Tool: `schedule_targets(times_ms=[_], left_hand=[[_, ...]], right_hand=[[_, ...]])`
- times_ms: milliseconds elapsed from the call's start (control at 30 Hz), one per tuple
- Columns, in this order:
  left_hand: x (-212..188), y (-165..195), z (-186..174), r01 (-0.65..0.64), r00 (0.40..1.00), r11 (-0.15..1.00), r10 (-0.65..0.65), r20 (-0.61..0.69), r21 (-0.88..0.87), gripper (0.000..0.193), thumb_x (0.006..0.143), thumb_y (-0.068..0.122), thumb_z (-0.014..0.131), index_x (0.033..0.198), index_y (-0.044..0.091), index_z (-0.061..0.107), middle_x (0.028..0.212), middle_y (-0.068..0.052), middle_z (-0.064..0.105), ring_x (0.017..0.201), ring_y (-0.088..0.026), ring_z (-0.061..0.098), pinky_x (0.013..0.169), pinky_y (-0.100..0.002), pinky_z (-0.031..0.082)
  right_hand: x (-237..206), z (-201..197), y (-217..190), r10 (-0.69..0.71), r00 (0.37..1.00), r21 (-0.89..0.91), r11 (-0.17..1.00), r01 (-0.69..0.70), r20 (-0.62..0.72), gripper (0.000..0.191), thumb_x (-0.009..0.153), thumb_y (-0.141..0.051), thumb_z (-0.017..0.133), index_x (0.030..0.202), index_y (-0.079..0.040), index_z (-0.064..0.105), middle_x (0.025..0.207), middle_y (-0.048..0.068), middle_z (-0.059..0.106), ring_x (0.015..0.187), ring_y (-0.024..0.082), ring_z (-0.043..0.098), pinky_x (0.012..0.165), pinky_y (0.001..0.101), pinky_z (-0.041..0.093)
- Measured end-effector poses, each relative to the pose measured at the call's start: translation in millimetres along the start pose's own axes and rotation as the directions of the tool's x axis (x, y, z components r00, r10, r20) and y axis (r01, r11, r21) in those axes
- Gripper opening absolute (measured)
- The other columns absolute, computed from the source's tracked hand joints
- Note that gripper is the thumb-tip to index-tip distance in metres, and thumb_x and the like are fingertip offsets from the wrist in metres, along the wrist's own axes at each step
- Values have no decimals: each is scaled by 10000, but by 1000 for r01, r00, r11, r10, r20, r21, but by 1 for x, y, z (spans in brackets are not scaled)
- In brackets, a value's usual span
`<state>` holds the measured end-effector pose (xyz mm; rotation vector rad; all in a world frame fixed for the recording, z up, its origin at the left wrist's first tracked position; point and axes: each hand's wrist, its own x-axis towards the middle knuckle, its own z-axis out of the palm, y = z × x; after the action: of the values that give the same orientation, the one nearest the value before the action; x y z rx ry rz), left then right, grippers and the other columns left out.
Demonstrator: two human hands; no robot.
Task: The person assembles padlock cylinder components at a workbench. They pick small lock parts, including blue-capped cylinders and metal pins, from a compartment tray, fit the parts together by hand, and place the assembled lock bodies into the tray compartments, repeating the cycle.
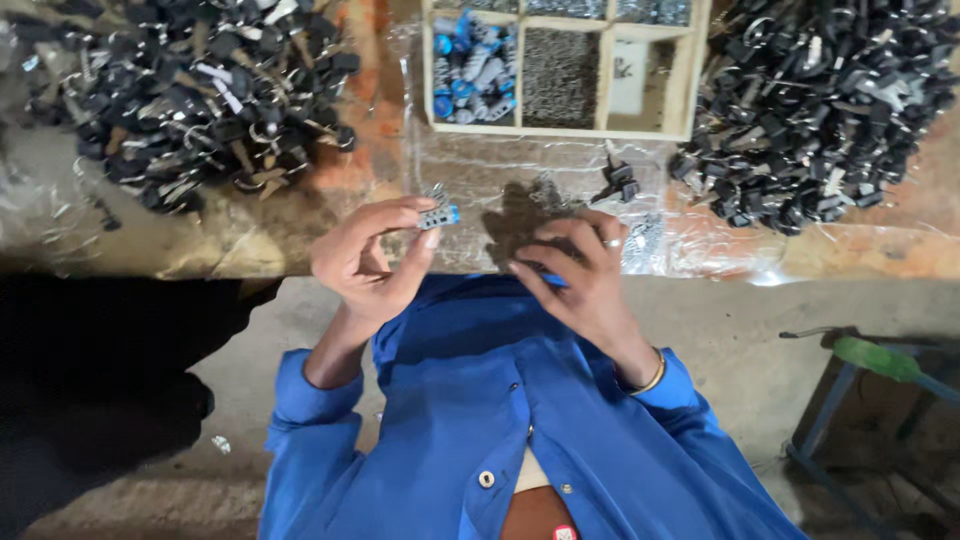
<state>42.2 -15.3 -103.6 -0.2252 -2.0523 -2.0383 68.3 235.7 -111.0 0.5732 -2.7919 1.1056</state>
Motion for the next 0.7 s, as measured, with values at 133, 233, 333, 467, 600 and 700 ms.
schedule_targets(times_ms=[133, 233, 333, 467, 600, 700], left_hand=[[-32, -9, -25, 58, 991, 996, -49, -126, 71, 267, 918, -144, 737, 1171, -85, 676, 1181, -196, 697, 1088, -257, 726, 869, -302, 622], [-53, -16, -31, 91, 979, 995, -81, -186, 47, 265, 920, -146, 750, 1167, -80, 682, 1197, -207, 689, 1060, -236, 721, 885, -311, 626], [-72, -21, -32, 147, 965, 986, -161, -209, -81, 240, 936, -134, 719, 1167, -88, 675, 1190, -199, 693, 1070, -252, 741, 901, -338, 653], [-88, -26, -29, 204, 951, 978, -210, -226, -54, 226, 933, -135, 723, 1151, -91, 683, 1165, -202, 699, 1039, -260, 751, 877, -339, 659], [-98, -27, -21, 236, 956, 972, -232, -182, 0, 236, 917, -141, 720, 1146, -95, 685, 1169, -215, 702, 1044, -270, 750, 868, -340, 658], [-102, -26, -16, 244, 957, 969, -234, -172, 38, 249, 903, -144, 732, 1142, -91, 689, 1171, -219, 706, 1041, -271, 748, 854, -338, 660]], right_hand=[[18, 18, -26, -75, 987, -36, 996, 81, 141, 402, 876, -365, 845, 1226, -198, 741, 1433, 78, 546, 1346, 367, 457, 1076, 547, 323], [29, 32, -39, -91, 976, -100, 989, 113, 200, 549, 864, -477, 804, 1328, -200, 706, 1517, 149, 470, 1378, 421, 378, 1094, 592, 275], [28, 38, -43, -46, 974, -166, 983, 84, 221, 588, 854, -528, 800, 1332, -204, 689, 1532, 119, 470, 1427, 406, 356, 1129, 596, 251], [20, 35, -35, 1, 986, -173, 984, 28, 168, 554, 891, -529, 814, 1320, -212, 666, 1545, 60, 463, 1486, 375, 347, 1190, 579, 244], [13, 28, -32, -10, 983, -164, 986, 40, 181, 617, 878, -541, 808, 1376, -209, 657, 1568, 104, 446, 1465, 394, 330, 1180, 592, 222], [13, 26, -37, -40, 970, -200, 976, 89, 239, 596, 872, -551, 786, 1387, -284, 650, 1571, 115, 427, 1468, 400, 301, 1178, 593, 207]])
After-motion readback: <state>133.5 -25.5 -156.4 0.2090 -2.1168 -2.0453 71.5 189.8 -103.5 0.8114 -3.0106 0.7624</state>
